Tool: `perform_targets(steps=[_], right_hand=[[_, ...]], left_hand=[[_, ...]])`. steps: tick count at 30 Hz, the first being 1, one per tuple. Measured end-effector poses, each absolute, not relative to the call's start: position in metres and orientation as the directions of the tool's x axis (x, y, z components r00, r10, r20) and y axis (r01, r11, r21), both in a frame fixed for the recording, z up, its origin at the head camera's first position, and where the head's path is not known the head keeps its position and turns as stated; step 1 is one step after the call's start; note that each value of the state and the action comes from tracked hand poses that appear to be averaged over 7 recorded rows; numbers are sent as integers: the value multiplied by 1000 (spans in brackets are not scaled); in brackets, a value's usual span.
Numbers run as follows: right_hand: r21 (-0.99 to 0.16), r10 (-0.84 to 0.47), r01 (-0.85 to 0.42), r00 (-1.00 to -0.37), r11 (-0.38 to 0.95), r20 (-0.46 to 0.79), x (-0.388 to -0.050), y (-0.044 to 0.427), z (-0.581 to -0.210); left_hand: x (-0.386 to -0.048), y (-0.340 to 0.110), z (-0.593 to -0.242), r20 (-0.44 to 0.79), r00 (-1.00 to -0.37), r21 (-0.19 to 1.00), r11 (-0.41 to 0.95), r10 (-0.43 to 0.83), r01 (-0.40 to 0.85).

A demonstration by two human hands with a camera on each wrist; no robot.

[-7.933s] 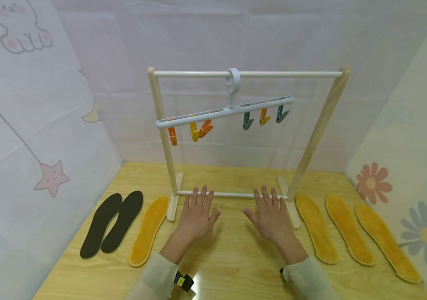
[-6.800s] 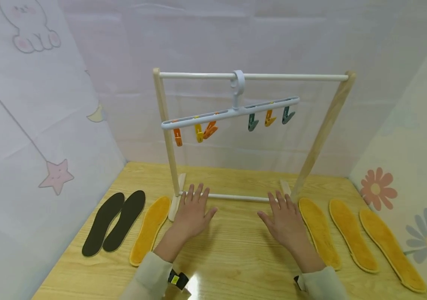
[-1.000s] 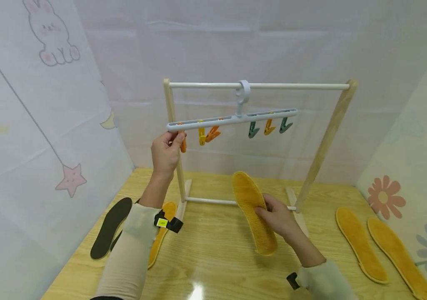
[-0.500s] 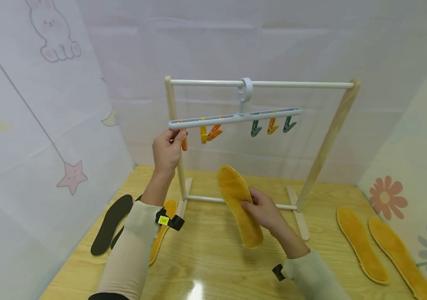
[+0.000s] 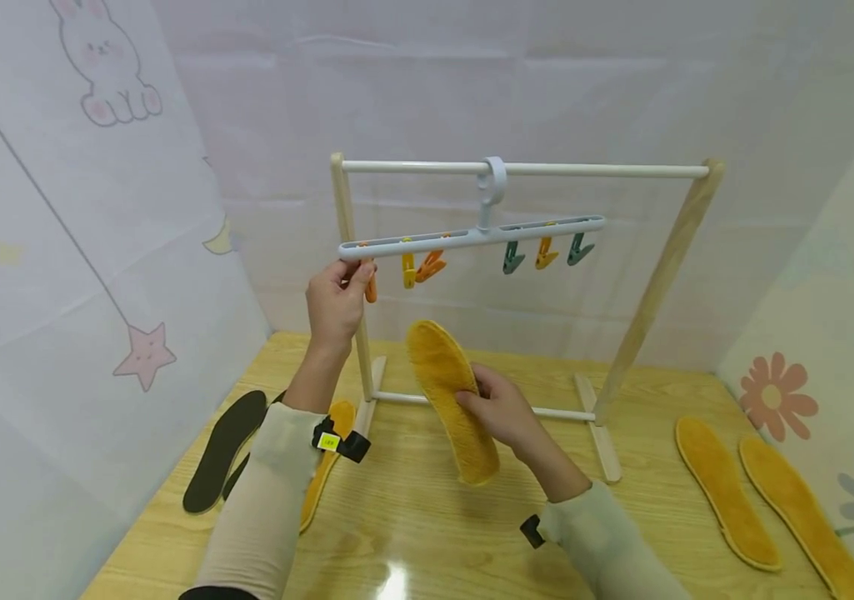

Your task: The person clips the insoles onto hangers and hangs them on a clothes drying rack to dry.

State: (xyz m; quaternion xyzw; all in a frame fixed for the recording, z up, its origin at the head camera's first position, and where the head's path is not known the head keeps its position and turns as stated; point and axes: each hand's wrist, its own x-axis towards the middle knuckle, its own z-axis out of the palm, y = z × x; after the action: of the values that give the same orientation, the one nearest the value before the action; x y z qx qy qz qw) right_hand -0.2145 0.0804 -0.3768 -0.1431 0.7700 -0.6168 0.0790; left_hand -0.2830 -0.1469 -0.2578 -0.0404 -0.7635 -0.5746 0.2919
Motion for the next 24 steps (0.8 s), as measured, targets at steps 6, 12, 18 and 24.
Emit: perform_targets(steps=[6, 12, 18, 24], right_hand=[[-973, -336, -143, -939, 182, 75, -220, 67, -371], [-979, -363, -151, -927, 139, 92, -225, 56, -368], [-983, -374, -144, -923, 118, 90, -228, 48, -364], [-985, -371, -120, -926, 122, 66, -230, 42, -359]], left_hand=[[-282, -148, -258, 512, -814, 845, 332, -274, 419], [-279, -150, -260, 518, -817, 838, 341, -254, 425], [-280, -150, -262, 502, -824, 842, 365, -264, 397], [-279, -149, -261, 512, -820, 838, 359, -257, 411]])
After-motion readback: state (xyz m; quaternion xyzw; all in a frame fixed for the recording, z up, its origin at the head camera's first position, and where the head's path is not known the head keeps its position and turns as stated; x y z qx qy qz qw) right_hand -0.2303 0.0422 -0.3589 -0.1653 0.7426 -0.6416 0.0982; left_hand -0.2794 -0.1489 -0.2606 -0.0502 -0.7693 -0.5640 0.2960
